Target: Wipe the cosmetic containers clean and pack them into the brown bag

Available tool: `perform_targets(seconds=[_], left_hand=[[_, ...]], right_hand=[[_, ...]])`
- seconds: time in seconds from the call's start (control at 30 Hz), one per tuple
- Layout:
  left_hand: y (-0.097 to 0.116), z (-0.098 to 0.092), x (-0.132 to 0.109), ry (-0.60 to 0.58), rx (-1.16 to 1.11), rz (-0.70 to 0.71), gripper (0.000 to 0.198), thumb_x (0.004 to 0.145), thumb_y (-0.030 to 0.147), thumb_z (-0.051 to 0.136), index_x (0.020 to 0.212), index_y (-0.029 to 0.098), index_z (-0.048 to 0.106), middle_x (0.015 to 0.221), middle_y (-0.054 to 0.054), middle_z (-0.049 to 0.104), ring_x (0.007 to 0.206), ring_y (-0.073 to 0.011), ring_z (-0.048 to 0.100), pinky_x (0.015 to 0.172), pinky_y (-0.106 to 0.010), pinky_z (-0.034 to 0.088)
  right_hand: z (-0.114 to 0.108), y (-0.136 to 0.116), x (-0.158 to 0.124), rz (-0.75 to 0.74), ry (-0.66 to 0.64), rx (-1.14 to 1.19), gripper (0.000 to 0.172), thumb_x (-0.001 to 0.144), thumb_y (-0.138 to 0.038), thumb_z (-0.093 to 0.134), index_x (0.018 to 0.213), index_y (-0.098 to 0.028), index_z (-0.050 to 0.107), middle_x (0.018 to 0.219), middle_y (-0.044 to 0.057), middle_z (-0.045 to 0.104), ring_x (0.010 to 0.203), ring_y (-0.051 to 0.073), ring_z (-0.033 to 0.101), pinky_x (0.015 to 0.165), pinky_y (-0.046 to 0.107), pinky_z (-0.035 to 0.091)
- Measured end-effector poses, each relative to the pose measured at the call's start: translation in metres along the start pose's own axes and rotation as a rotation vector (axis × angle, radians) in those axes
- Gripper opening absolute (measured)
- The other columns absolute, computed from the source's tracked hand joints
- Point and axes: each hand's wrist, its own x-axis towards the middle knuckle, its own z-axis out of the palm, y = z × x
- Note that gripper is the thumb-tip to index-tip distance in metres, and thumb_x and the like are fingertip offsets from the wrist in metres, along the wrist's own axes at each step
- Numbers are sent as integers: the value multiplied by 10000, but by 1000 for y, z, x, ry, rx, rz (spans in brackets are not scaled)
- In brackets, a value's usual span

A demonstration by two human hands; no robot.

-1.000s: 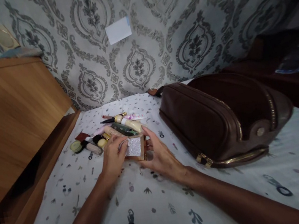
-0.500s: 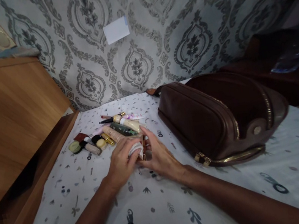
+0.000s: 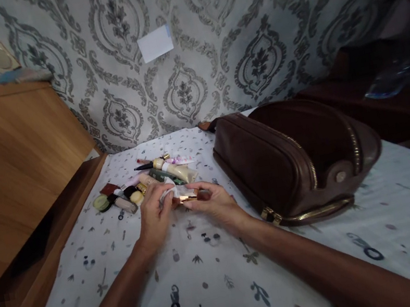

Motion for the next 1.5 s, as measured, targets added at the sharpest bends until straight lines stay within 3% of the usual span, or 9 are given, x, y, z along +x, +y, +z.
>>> perform_targets(seconds=[0.1,0.27,0.53,0.7,0.8,0.97,1.17,1.3,1.5], left_hand=[[2,1,1,69,36,24,166,979,235,485,1055,207,630,1026,-52,638,988,-196,599,877,-336,488],[8,7,-1,93,142,154,176,984,202,479,1073,201,630,1080,-73,623,1078,-209,578,942,-366,480],[26,15,-6,-20,250,502,252,946,67,474,1116,171,628,1113,-116,655,1089,-232,552,952,-392,502],[24,8,-4,36,234,367,200,963,116,491,1094,177,629,1124,-105,639,1094,-216,584,961,-381,509],[19,3,-4,68,222,291,167,975,157,495,1065,184,633,1117,-95,639,1077,-204,606,949,-378,520],[18,2,-10,-117,171,373,215,971,121,460,1069,184,640,1095,-102,672,1139,-219,596,975,-397,519],[14,4,-8,20,236,324,180,968,129,486,1055,174,636,1086,-98,676,1123,-222,600,971,-401,523],[15,6,-14,-68,323,365,211,975,123,451,1074,165,633,1090,-106,674,1150,-237,578,975,-413,523],[25,4,-31,-117,287,478,235,950,67,458,1100,152,617,1116,-111,664,1156,-222,564,1000,-360,498]], right_hand=[[2,-4,-4,33,-13,80,583,560,-280,854,1103,-208,656,922,28,722,885,218,686,885,416,536],[4,-6,-5,13,82,126,471,557,-263,834,1000,-207,684,933,23,720,860,199,667,872,377,510],[4,-7,1,-70,34,87,396,515,-416,863,763,-212,631,669,-47,574,595,120,491,569,246,407],[4,-7,2,-142,39,-48,391,528,-418,824,597,-200,507,580,-68,440,570,101,397,551,227,341],[4,-5,1,-165,48,-156,285,564,-375,766,627,-186,562,576,-65,438,569,100,379,548,227,322],[4,-2,-2,-216,50,-342,204,608,-322,682,567,-177,544,547,-61,416,566,96,367,518,220,280],[7,-8,-5,-30,44,-124,343,649,-473,712,600,-188,527,490,-77,416,446,80,373,446,218,288],[6,-9,-2,67,99,64,430,621,-559,735,628,-202,496,450,-85,417,397,76,363,401,215,268],[6,-17,-4,-9,161,89,441,637,-596,691,662,-207,484,503,-83,437,430,76,375,417,212,293]])
